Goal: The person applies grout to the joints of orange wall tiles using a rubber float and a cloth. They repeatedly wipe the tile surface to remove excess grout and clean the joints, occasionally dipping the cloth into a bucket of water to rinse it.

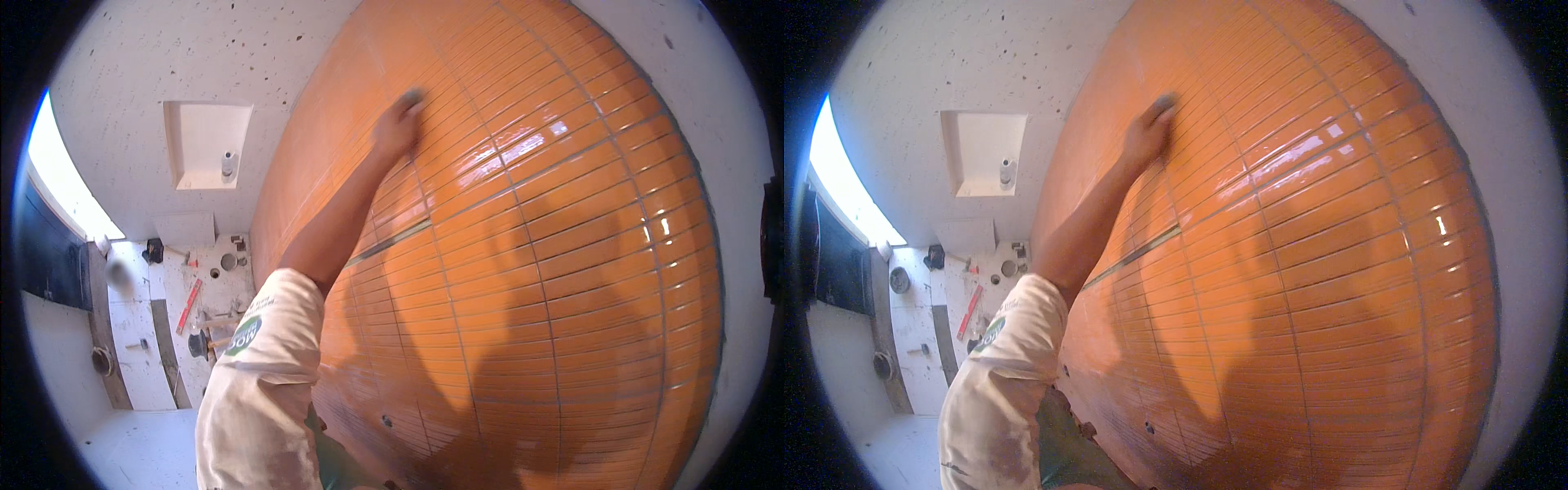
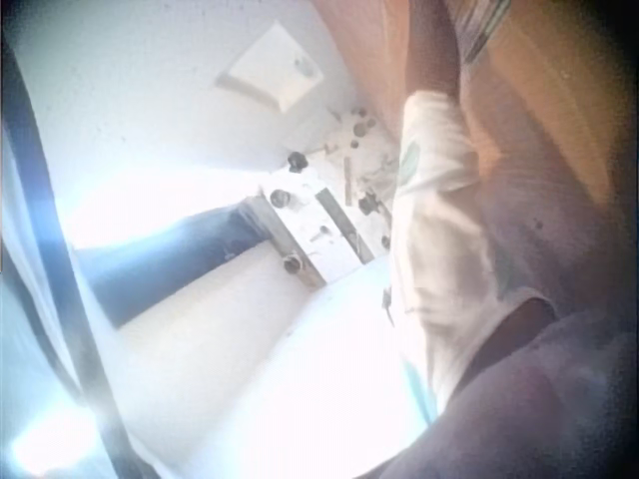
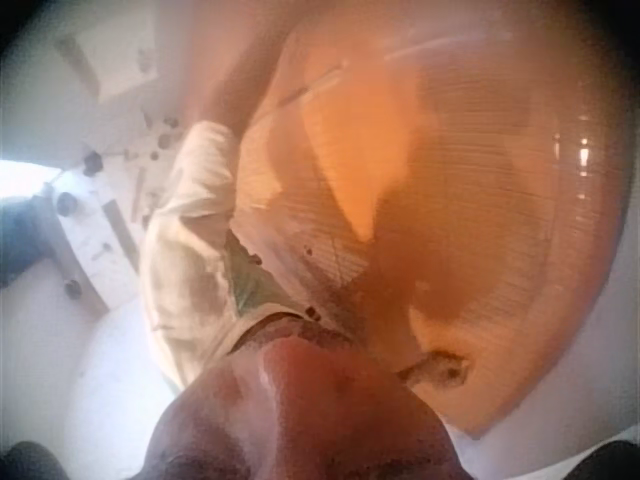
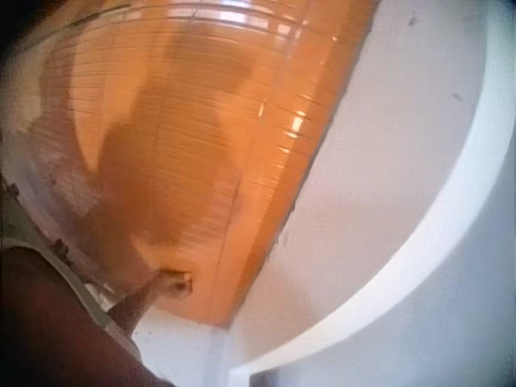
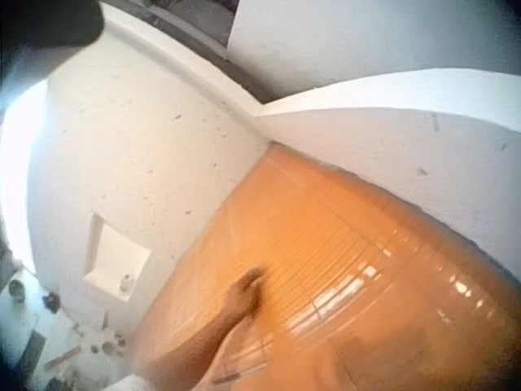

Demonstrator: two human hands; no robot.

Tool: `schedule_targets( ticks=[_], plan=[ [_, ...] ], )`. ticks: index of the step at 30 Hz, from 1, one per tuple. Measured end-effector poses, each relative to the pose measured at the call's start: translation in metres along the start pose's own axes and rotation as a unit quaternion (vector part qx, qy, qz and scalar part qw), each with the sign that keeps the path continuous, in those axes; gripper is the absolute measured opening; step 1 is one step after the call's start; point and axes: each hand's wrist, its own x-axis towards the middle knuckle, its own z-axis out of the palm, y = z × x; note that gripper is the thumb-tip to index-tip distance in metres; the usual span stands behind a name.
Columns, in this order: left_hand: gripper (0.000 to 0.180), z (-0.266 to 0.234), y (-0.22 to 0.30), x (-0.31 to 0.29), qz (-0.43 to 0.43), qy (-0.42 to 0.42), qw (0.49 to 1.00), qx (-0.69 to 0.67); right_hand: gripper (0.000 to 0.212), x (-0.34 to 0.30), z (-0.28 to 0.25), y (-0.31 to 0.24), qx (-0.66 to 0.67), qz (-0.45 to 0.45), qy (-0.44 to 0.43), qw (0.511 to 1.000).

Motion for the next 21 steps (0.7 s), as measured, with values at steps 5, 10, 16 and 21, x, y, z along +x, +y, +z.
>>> schedule_targets(
  ticks=[5,10,16,21],
  plan=[
    [0.034,0.037,0.077,0.031,0.146,0.007,0.988,-0.047,0.033,-0.008,0.01,-0.013,0.014,-0.005,-0.03,0.999],
    [0.045,-0.045,-0.097,-0.012,-0.079,0.077,0.984,0.14,0.033,-0.004,-0.004,-0.012,0.004,0.003,-0.048,0.999],
    [0.038,-0.07,-0.13,-0.052,-0.157,0.006,0.982,0.108,0.033,-0.004,-0.007,-0.013,0.029,0.005,-0.019,0.999],
    [0.037,-0.034,-0.047,0.0,-0.012,0.033,0.997,0.071,0.034,-0.003,-0.006,-0.012,0.031,-0.007,-0.023,0.999]
  ],
)
